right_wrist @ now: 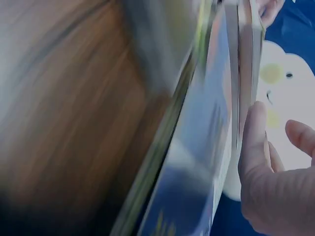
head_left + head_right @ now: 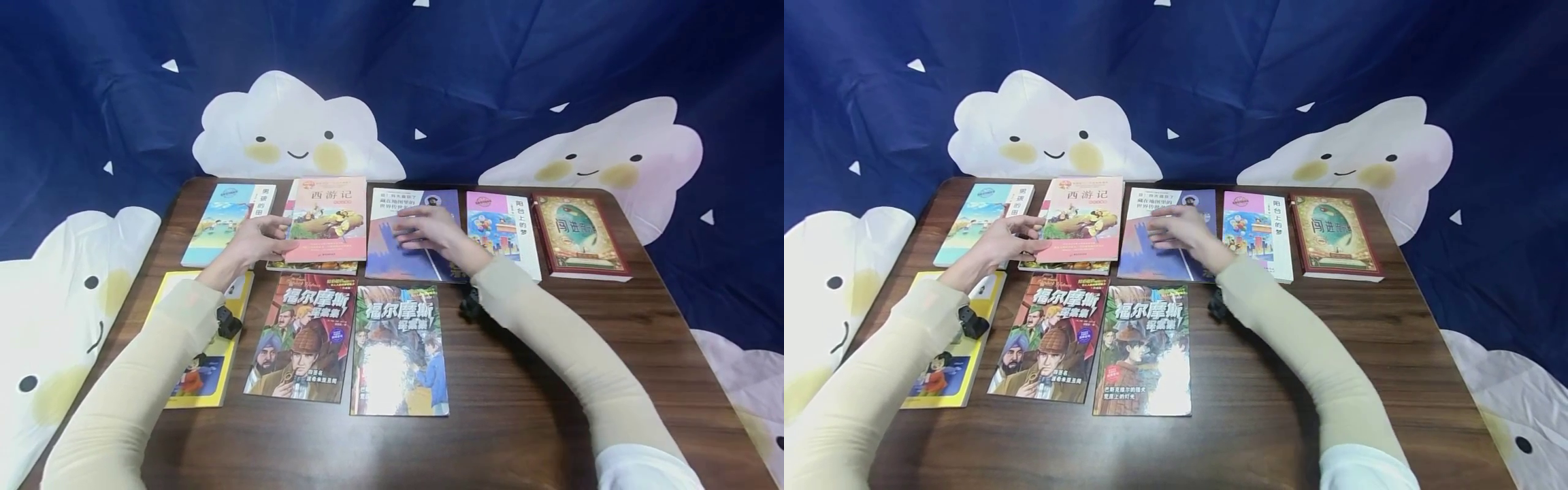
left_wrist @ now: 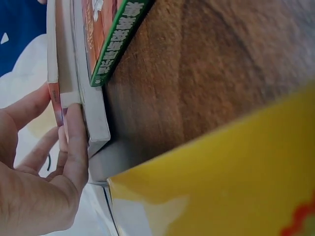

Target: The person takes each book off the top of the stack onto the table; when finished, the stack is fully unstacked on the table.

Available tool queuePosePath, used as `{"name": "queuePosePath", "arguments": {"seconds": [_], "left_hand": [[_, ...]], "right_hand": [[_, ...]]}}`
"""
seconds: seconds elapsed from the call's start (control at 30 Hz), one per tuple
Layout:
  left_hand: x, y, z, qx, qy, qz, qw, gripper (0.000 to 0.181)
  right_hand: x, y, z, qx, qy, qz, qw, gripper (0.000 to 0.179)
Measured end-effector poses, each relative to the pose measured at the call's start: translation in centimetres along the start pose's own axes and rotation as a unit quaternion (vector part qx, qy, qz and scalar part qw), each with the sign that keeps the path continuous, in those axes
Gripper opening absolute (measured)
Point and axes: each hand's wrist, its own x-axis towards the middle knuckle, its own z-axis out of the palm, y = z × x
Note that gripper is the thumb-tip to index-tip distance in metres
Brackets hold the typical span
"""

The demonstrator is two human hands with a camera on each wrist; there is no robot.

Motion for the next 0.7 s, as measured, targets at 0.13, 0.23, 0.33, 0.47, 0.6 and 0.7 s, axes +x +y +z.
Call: {"name": "queuePosePath", "arguments": {"seconds": [0.13, 0.23, 0.33, 0.47, 0.6, 0.7], "left_hand": [[-0.1, 0.1, 0.0, 0.01, 0.001, -0.001, 0.9999, 0.072], [-0.2, 0.2, -0.1, 0.008, 0.003, -0.004, 1.0, 0.073], [-0.3, 0.2, 0.0, 0.006, 0.005, -0.006, 1.0, 0.073], [-0.3, 0.2, -0.1, 0.002, 0.007, -0.004, 1.0, 0.073], [-0.5, 0.1, -0.5, -0.003, 0.001, 0.002, 1.0, 0.072], [-0.7, -0.2, -0.8, 0.003, -0.004, 0.001, 1.0, 0.072]], "right_hand": [[1.3, 0.3, 3.1, 0.002, -0.036, 0.02, 0.9992, 0.05], [2.1, 0.5, 4.7, 0.006, -0.045, 0.031, 0.9985, 0.051], [2.7, 0.6, 5.9, 0.01, -0.04, 0.037, 0.9985, 0.053], [3.2, 0.4, 6.7, 0.018, -0.024, 0.034, 0.999, 0.055], [3.4, 0.3, 6.4, 0.024, -0.022, 0.03, 0.999, 0.055], [3.2, 0.4, 5.6, 0.024, -0.026, 0.027, 0.999, 0.054]]}}
